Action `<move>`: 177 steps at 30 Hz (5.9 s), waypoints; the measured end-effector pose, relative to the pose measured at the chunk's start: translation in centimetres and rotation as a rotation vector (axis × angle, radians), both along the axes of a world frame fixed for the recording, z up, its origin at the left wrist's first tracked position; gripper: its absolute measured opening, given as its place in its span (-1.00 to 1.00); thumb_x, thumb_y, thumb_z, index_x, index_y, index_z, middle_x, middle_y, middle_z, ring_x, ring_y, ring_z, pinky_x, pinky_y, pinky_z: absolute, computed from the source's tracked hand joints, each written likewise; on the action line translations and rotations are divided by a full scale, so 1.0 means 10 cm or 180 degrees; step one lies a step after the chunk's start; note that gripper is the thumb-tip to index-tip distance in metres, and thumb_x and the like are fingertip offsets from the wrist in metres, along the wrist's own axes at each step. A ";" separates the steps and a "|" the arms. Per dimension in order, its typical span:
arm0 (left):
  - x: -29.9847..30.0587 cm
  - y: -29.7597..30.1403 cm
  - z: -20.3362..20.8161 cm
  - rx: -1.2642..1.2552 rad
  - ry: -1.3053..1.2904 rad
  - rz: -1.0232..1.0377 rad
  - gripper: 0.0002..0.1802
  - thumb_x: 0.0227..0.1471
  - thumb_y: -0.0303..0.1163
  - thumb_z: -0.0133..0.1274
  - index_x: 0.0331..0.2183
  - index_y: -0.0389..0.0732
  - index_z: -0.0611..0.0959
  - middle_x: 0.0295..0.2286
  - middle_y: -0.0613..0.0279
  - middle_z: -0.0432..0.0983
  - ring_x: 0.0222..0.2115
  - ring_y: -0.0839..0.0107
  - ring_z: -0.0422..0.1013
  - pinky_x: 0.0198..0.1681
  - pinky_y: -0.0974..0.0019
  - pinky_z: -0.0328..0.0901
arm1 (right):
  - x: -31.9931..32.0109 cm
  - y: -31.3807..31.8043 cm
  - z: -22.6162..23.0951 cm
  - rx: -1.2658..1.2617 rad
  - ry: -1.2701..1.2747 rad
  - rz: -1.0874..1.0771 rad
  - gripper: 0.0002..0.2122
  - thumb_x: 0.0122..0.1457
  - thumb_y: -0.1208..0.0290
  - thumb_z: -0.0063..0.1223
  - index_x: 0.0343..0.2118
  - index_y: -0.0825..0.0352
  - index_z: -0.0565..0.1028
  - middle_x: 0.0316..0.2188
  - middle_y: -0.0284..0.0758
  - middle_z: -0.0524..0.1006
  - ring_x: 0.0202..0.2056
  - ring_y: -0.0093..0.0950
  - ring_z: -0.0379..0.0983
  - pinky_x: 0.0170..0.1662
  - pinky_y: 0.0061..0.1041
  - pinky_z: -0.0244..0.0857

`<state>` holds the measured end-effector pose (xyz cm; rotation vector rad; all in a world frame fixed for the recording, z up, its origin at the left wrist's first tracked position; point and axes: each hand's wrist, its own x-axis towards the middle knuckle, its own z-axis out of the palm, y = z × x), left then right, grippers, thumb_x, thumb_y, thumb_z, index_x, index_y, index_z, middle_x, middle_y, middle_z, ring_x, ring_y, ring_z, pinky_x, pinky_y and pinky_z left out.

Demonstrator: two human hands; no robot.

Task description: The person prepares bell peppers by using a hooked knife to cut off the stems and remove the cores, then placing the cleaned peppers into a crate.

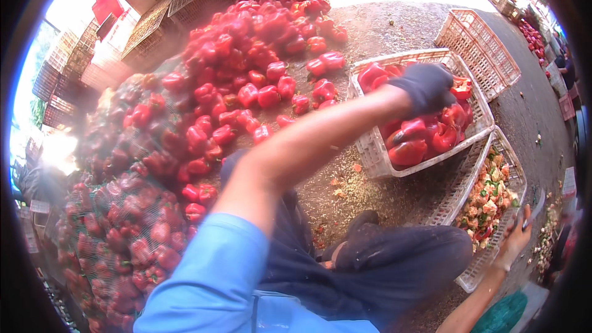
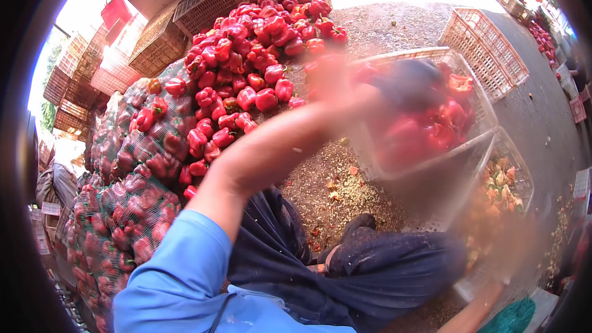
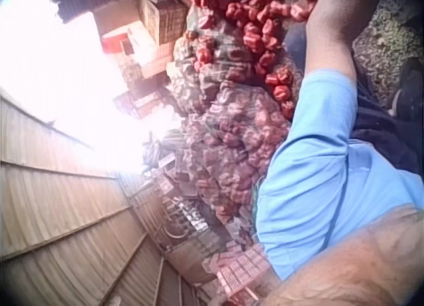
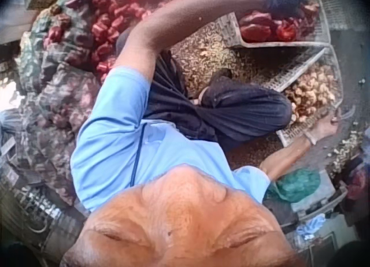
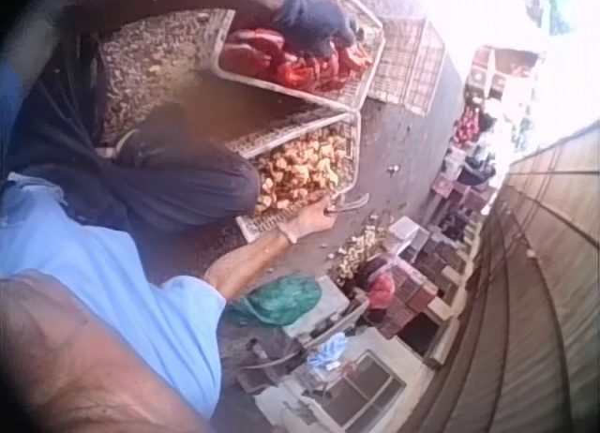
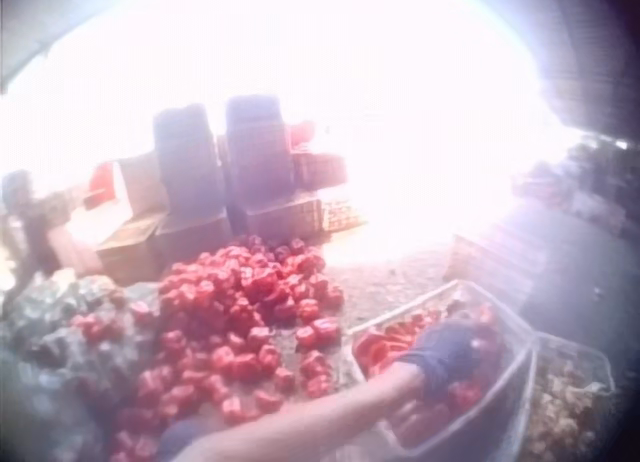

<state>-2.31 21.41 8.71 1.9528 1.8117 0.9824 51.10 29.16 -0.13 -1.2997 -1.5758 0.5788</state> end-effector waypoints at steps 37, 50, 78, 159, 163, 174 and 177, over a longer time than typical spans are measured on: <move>-3.47 -2.32 -2.84 -0.1049 -0.3065 0.1880 -0.54 0.16 -0.33 0.26 0.09 -0.19 0.71 -0.10 0.22 0.70 -0.04 0.43 0.60 0.05 0.22 0.49 | -0.26 -0.60 -0.19 -0.1843 0.0736 0.0216 -0.51 0.50 0.10 0.01 0.37 0.23 0.38 -0.30 -0.50 0.50 -0.49 -0.70 0.33 -0.51 -0.69 0.18; -1.76 -2.13 -0.37 -0.0033 -0.4749 0.0694 -0.52 0.30 -0.41 0.07 0.21 -0.31 0.54 -0.01 0.10 0.63 -0.02 0.24 0.63 0.03 0.13 0.57 | -3.19 -1.59 0.88 -0.1472 0.0240 0.1607 -0.48 0.37 0.47 0.13 0.39 0.27 0.39 -0.39 -0.60 0.45 -0.50 -0.84 0.30 -0.53 -0.79 0.24; -0.26 -2.04 -0.66 0.0770 -0.3285 0.2143 -0.46 0.15 -0.49 0.31 0.10 -0.45 0.49 -0.06 0.03 0.58 -0.08 0.36 0.54 0.01 0.29 0.46 | -4.23 -2.29 0.11 -0.1396 -0.0860 0.1974 -0.25 0.24 0.45 0.04 0.51 0.29 0.09 -0.06 0.09 0.64 0.02 0.02 0.61 0.10 -0.10 0.41; -0.08 -2.09 -0.73 -0.0913 -0.5583 -0.0245 -0.51 0.39 -0.37 0.05 0.25 -0.34 0.49 0.08 0.04 0.59 0.11 0.21 0.56 0.24 0.13 0.46 | -2.86 0.40 0.50 -0.1462 0.1390 0.0432 -0.75 0.23 0.27 0.37 -0.13 0.28 0.61 -0.59 -0.42 0.53 -0.67 -0.57 0.39 -0.62 -0.50 0.24; 0.01 -2.04 -0.75 -0.0845 -0.5114 0.0051 -0.54 0.38 -0.43 -0.01 0.22 -0.44 0.50 0.06 0.01 0.60 0.10 0.26 0.55 0.22 0.22 0.44 | -3.00 0.65 0.15 -0.0761 0.0381 0.0240 -0.63 0.23 0.36 0.39 0.08 0.28 0.60 -0.45 -0.38 0.62 -0.57 -0.59 0.50 -0.57 -0.53 0.36; 0.01 -2.01 -0.84 -0.0497 -0.3888 0.1124 -0.51 0.20 -0.50 0.29 0.13 -0.41 0.59 -0.03 0.10 0.67 -0.05 0.43 0.58 0.11 0.31 0.46 | -3.16 -0.39 0.81 -0.2520 0.0434 0.1856 -0.70 0.40 0.20 0.21 0.00 0.34 0.62 -0.39 -0.41 0.68 -0.71 -0.75 0.37 -0.74 -0.70 0.15; 0.13 -1.97 -0.80 -0.0180 -0.3273 0.1165 -0.54 0.20 -0.51 0.23 0.12 -0.41 0.61 -0.08 0.14 0.68 -0.06 0.46 0.57 0.06 0.34 0.46 | -3.27 -0.88 0.80 -0.2918 0.0379 0.2492 -0.60 0.37 0.00 0.25 -0.07 0.31 0.64 -0.51 -0.47 0.61 -0.72 -0.76 0.33 -0.73 -0.72 0.10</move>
